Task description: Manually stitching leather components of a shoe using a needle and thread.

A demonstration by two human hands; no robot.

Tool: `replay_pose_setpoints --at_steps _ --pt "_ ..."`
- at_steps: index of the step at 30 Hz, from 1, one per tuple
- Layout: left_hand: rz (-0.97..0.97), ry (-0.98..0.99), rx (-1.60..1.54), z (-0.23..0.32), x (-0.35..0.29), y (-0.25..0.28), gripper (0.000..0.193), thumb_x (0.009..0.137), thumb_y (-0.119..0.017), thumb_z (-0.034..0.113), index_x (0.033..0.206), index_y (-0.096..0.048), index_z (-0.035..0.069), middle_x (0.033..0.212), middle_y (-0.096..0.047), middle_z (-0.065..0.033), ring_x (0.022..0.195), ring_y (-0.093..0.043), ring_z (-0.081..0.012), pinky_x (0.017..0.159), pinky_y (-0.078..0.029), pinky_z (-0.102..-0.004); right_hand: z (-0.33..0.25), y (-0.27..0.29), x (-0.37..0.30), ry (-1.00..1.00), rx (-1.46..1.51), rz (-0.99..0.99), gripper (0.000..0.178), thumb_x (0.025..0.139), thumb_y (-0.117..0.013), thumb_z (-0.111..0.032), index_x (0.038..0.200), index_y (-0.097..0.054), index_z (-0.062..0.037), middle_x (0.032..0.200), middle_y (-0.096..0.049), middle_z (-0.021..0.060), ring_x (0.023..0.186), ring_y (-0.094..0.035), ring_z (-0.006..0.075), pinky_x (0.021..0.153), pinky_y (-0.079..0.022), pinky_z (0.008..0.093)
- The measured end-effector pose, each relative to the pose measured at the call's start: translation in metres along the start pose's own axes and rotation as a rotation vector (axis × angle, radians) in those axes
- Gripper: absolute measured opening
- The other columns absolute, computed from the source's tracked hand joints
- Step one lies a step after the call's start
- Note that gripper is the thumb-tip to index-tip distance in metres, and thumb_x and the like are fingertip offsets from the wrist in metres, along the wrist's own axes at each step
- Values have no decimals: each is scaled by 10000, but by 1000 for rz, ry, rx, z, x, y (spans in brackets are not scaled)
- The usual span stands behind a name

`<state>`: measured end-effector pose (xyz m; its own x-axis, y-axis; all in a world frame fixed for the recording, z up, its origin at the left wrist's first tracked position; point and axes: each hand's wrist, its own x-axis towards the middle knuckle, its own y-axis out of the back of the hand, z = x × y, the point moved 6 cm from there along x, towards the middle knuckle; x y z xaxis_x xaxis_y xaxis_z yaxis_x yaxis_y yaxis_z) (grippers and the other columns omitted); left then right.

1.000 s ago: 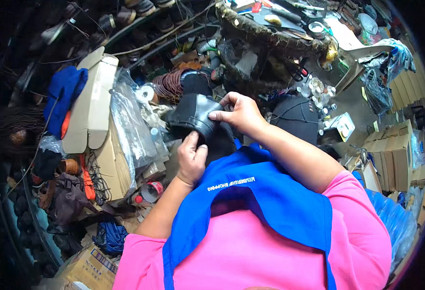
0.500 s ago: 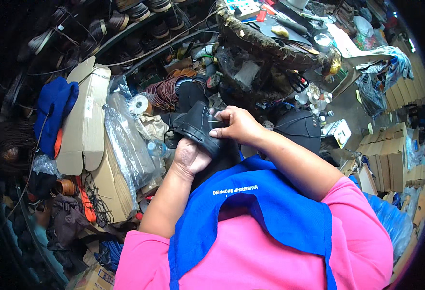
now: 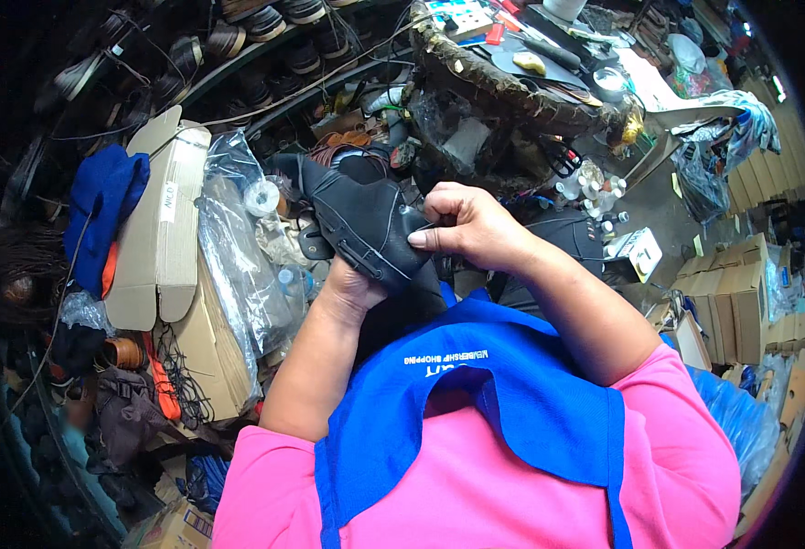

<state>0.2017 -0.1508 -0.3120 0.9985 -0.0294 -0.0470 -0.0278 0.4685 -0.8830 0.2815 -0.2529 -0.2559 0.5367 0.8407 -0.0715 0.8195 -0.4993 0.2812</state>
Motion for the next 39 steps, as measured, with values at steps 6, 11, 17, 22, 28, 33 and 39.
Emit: replay_pose_setpoints --at_steps 6,11,17,22,28,33,39 --pt "-55 -82 100 7 -7 -28 374 844 -617 274 1113 -537 26 1053 -588 -130 952 -592 -223 844 -503 -332 -39 14 -17 272 21 -114 291 770 -723 -171 670 -474 -59 737 -485 -1 707 -452 97 620 -379 259" --pt "-61 -244 1003 10 -13 -59 303 821 -639 158 1092 -559 51 1005 -591 -67 900 -574 -168 798 -480 -310 -28 5 -40 -213 282 -439 375 792 -707 -342 1015 -614 -55 748 -548 -61 661 -471 21 541 -396 204" --pt "-39 -33 929 -1 -30 -71 307 814 -636 112 1106 -556 58 1019 -583 -49 918 -561 -171 816 -461 -312 -46 1 -56 -77 388 -294 255 806 -705 -160 1002 -657 -4 889 -658 -22 820 -555 46 771 -465 237" --pt "-62 89 857 -5 -50 -88 312 792 -664 107 1075 -537 72 984 -574 -24 871 -547 -96 758 -464 -252 -73 -2 -80 -33 370 -381 236 832 -682 -195 933 -655 16 815 -629 13 855 -537 53 826 -448 263" --pt "-146 48 1165 -2 -93 -121 183 820 -634 127 968 -530 108 877 -517 15 867 -513 -87 753 -428 -254 -108 1 -120 283 11 -455 355 818 -670 -217 651 -433 -12 626 -410 105 622 -471 262 578 -378 359" --pt "188 342 518 -30 -104 -87 543 770 -674 144 1251 -458 13 1191 -547 -110 1074 -535 -202 928 -436 -336 -69 10 -110 213 22 -384 239 823 -674 -211 736 -569 -15 690 -547 7 662 -500 99 590 -400 285" --pt "-24 202 466 -29 -53 -82 755 569 -814 80 1240 -474 13 1087 -598 -75 1014 -563 -182 919 -433 -324 -31 22 -87 -50 601 -300 314 854 -645 -292 971 -640 -2 914 -655 15 857 -581 64 816 -457 233"
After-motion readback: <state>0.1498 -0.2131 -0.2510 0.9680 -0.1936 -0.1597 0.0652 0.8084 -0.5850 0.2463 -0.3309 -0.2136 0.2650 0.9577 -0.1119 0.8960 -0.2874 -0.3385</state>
